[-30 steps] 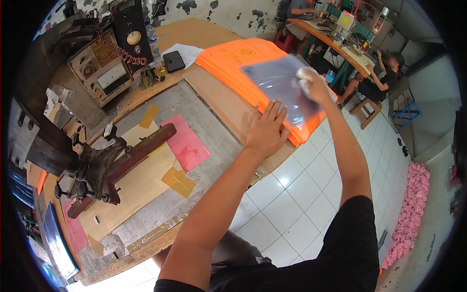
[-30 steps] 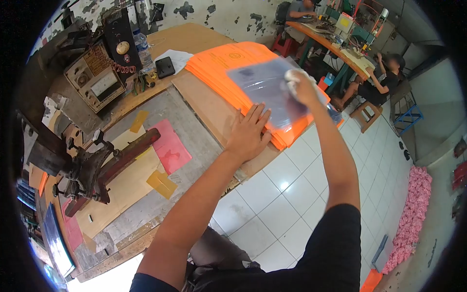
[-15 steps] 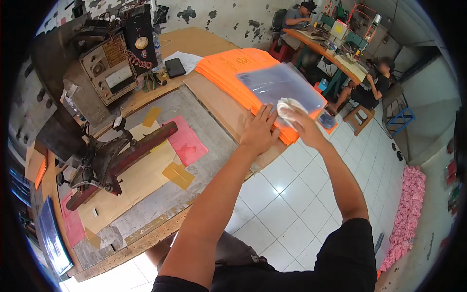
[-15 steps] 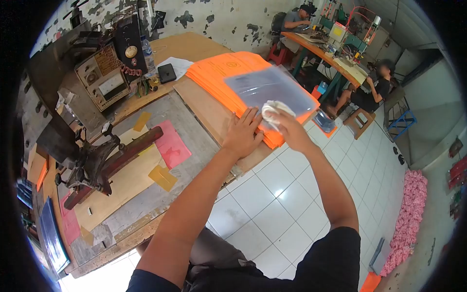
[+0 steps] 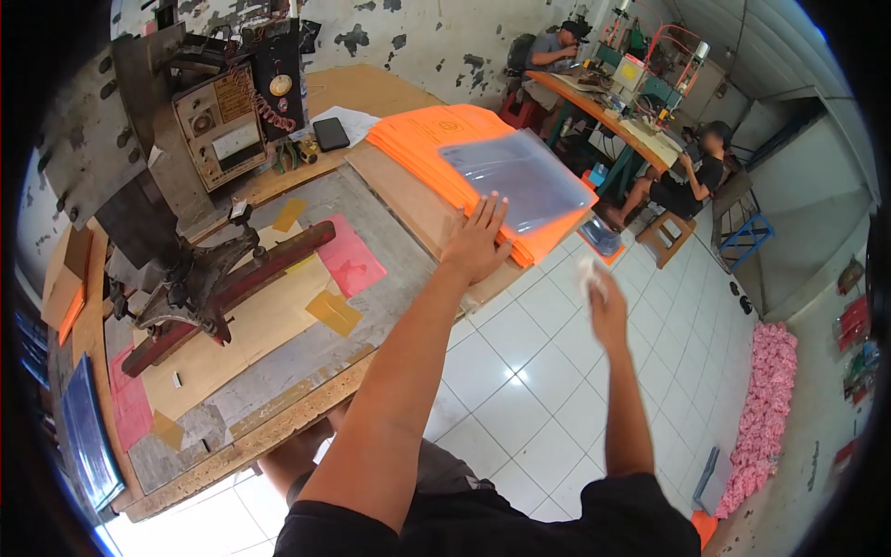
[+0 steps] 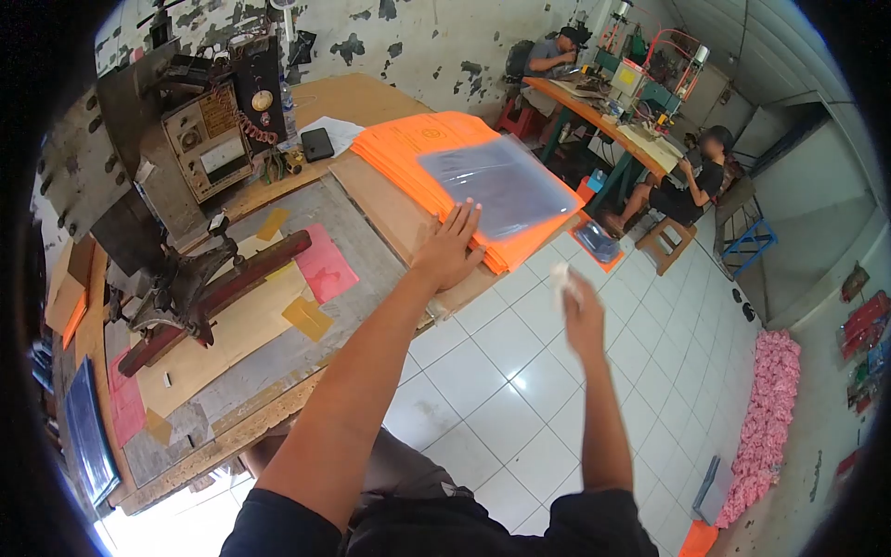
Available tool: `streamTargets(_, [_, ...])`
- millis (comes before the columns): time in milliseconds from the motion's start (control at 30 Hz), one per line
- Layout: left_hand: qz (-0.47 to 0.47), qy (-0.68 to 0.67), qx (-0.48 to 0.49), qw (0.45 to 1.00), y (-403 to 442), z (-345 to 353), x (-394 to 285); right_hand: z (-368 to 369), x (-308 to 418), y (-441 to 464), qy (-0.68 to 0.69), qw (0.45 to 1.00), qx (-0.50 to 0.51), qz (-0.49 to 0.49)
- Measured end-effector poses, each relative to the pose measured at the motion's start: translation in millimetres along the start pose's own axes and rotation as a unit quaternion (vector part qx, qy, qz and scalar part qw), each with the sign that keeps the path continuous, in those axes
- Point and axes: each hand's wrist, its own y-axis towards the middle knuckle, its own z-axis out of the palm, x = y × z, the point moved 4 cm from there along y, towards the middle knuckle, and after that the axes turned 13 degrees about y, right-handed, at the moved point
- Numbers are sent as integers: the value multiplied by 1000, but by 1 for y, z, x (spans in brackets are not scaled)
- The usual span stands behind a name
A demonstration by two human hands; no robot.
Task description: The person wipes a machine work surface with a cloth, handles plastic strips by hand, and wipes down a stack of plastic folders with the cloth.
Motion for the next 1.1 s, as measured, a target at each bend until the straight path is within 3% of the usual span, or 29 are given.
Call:
streamTargets(67, [-1,-23,-29,999,-3,-4,-2,23,30,-60,98,992,9,81])
streamTargets(167, [-17,-39,-92,995,-26,-2,-5,60,80,-110,145,986,15,74])
streamTargets(267, [6,-1,-111,994,-104,-29,-1,84,115,-110,171,985,17,-33])
streamTargets(367, [-17,-71,-104,992,-218,-98,6,106,127,-74,194,979,-19,-68])
streamTargets(400, [-20,-96,-101,990,-257,-112,13,110,143,-54,183,977,-25,-106])
streamTargets(600, [-165,99,-203,960,-470,-154,42,163,144,29,119,961,-116,-221])
streamTargets(700, [-237,161,-205,936,-548,-145,45,221,95,33,-114,986,56,-108])
streamTargets(800, [-369,264,-177,873,-584,-140,53,220,100,30,-85,989,7,-119])
streamTargets(833, [-374,289,-133,871,-600,-130,63,222,99,29,-78,989,-3,-127])
streamTargets(1100, [-373,259,-303,838,-591,-78,83,212,107,23,-58,987,-19,-149])
